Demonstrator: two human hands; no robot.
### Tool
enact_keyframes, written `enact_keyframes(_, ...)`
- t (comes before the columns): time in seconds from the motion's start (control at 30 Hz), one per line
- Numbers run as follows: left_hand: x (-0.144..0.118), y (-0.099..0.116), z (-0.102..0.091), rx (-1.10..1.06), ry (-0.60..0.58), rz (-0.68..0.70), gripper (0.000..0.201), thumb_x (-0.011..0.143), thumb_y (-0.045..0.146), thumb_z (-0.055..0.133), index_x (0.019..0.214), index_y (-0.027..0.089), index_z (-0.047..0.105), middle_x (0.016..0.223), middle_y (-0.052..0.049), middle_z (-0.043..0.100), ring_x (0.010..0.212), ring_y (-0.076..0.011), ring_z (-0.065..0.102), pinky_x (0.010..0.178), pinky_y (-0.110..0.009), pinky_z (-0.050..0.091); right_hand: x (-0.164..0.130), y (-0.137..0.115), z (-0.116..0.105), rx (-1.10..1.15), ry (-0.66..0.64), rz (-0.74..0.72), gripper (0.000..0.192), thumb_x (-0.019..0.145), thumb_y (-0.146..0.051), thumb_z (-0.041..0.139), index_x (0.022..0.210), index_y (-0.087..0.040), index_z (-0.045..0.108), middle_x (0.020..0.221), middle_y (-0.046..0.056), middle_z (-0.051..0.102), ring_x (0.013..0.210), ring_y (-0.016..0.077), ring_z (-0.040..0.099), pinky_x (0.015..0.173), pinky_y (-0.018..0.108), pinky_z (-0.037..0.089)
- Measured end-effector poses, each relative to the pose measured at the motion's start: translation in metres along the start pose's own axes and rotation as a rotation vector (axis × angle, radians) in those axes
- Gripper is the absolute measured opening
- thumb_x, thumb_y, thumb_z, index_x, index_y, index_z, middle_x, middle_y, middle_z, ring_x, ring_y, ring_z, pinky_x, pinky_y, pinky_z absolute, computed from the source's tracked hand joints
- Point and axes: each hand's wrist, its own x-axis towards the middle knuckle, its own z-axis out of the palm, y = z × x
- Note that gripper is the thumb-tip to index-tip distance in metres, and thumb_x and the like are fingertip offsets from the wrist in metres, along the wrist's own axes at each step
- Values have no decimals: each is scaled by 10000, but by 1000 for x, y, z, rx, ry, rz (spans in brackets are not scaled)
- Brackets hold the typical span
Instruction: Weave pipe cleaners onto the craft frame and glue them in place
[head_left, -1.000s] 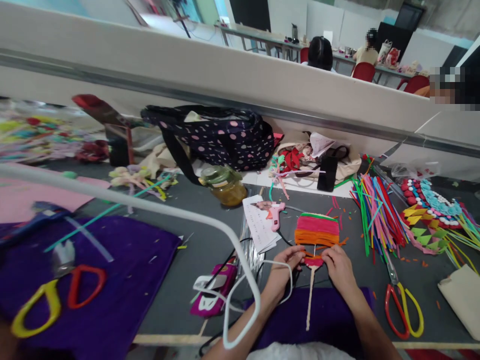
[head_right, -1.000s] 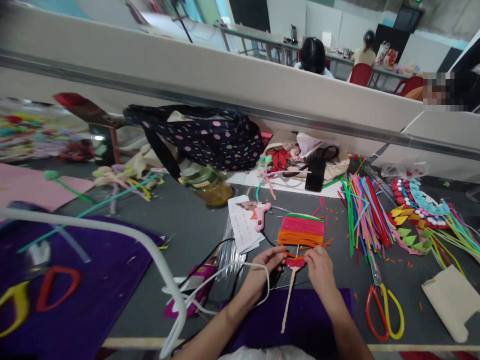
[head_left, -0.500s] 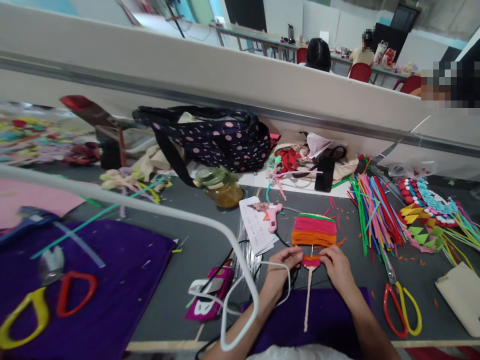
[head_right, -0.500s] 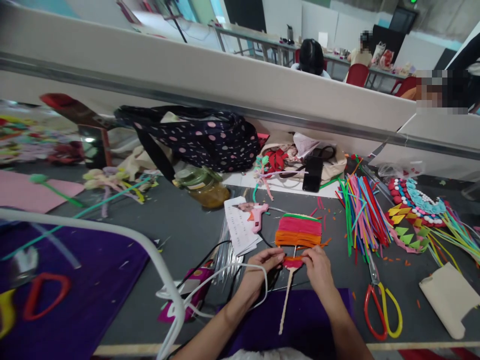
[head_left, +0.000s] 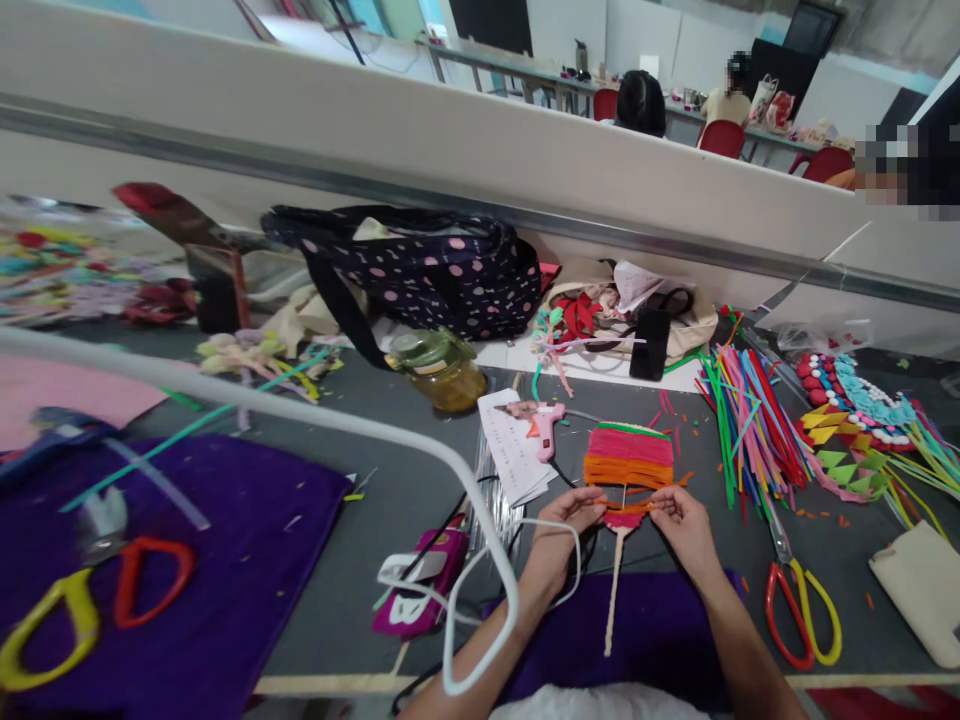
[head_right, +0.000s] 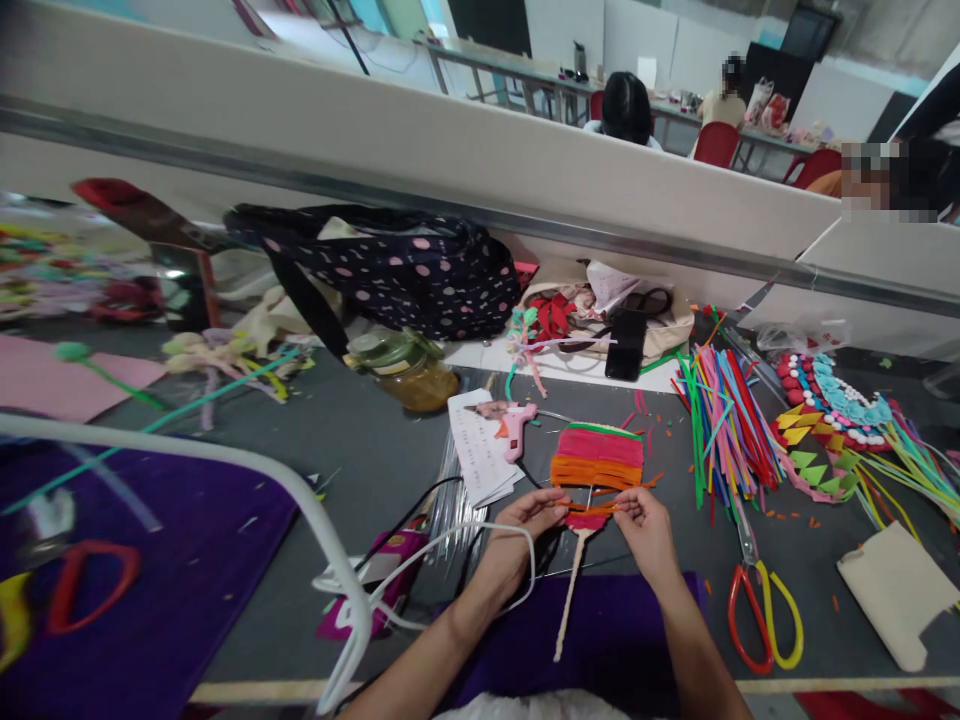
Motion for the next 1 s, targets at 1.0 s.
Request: enact_keyframes(1.0,-11,-2,15,436,-26,394,90,720,267,650,728,182,621,703,-14,645,658,-163,599,620,-268,477,-11,-9,24,-22,41,-70,158,804,-333,567,831,-199,645,772,17,671,714,168,608,673,252,465)
